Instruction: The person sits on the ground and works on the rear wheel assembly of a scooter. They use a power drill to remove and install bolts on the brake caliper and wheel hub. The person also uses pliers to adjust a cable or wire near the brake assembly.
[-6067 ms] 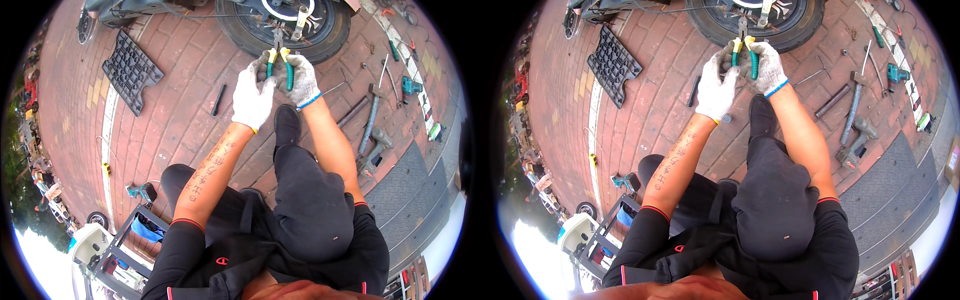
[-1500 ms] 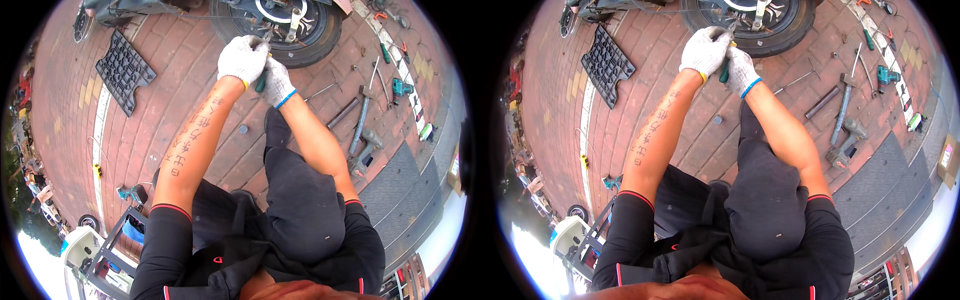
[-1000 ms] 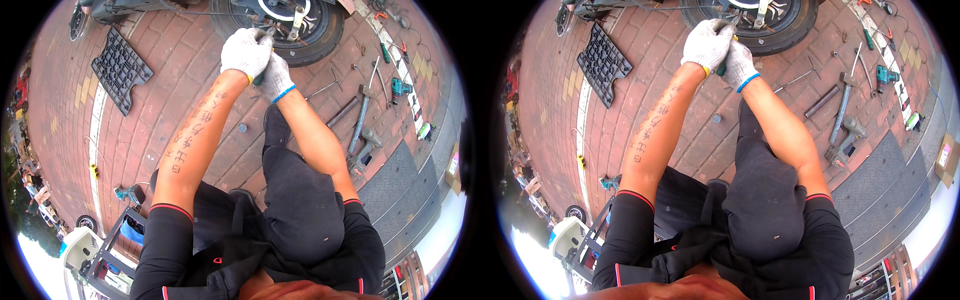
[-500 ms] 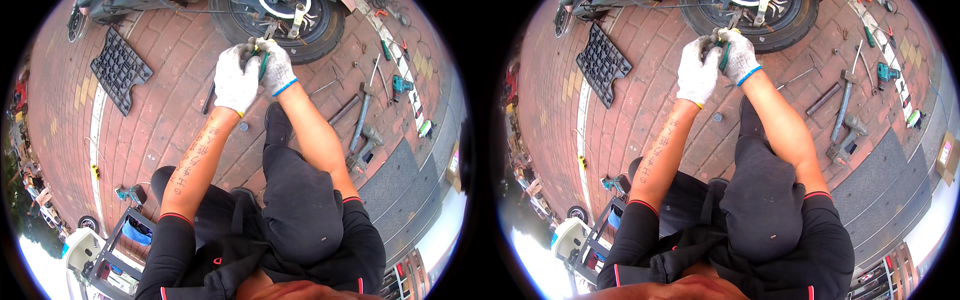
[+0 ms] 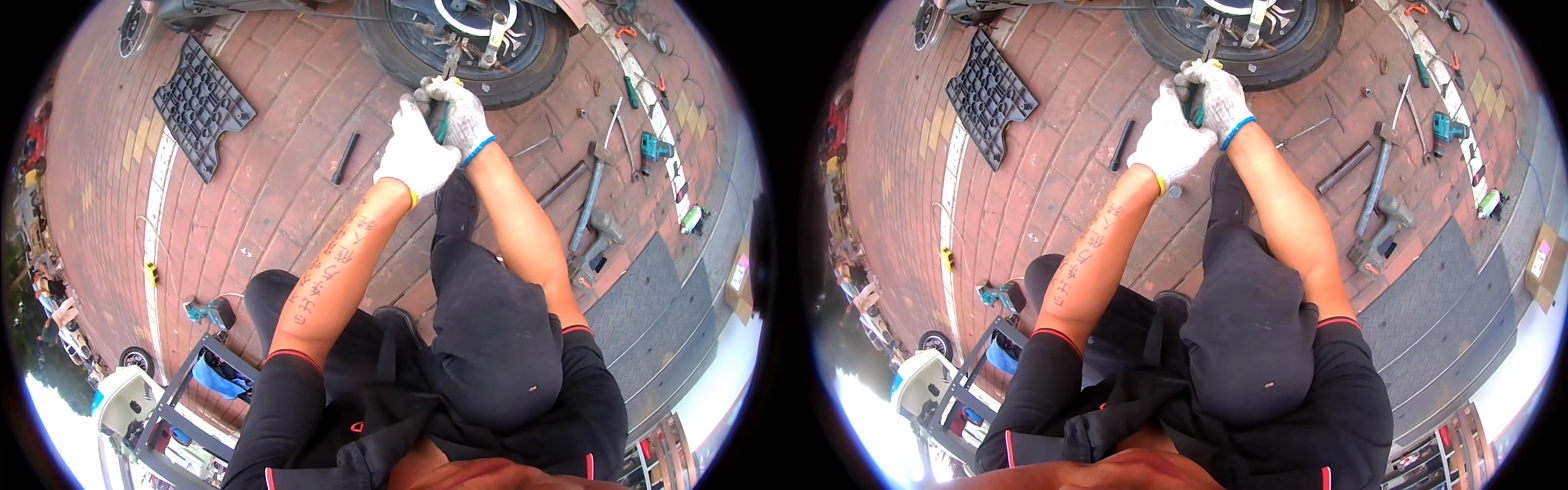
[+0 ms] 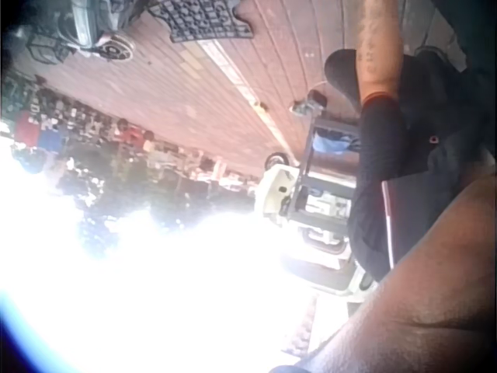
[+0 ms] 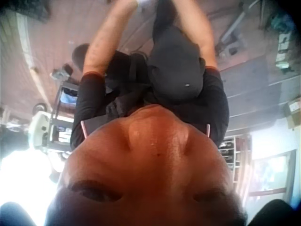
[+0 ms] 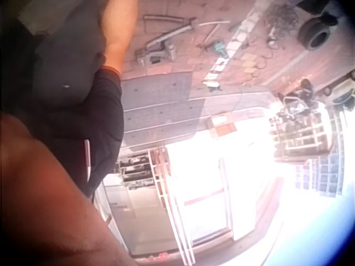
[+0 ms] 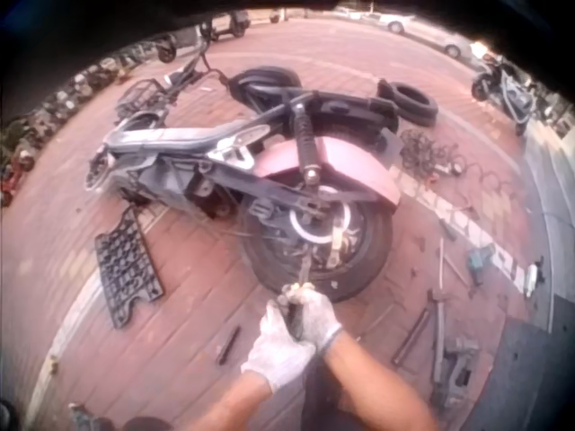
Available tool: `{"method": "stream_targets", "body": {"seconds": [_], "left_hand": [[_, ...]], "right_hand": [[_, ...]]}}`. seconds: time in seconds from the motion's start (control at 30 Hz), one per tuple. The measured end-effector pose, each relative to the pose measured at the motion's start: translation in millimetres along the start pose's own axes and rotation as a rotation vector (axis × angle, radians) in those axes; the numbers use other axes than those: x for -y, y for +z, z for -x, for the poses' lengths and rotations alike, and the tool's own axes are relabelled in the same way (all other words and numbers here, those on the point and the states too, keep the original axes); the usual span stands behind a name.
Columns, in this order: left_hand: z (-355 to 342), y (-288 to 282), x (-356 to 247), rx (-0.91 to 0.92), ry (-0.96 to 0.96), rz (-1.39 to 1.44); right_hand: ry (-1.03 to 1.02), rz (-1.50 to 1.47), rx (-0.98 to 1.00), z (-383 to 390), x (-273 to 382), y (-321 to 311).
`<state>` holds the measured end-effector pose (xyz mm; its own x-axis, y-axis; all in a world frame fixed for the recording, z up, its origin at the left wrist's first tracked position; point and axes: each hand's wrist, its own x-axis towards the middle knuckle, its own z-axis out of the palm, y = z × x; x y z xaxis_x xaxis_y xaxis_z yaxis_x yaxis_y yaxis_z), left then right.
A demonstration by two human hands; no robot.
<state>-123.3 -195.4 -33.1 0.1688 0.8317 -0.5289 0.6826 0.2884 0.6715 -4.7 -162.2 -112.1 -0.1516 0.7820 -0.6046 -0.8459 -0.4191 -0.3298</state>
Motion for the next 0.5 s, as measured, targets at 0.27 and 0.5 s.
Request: {"method": "stream_targets", "body": {"seconds": [0.27,0.5], "left_hand": [[-23,43,9,0.092,0.016,0.217],[5,79,17,0.146,0.114,0.585]], "right_hand": [[-0.14,1.113,-0.334,10,30,-9],[-0.339,2.249,-0.359,34,98,22]]}}
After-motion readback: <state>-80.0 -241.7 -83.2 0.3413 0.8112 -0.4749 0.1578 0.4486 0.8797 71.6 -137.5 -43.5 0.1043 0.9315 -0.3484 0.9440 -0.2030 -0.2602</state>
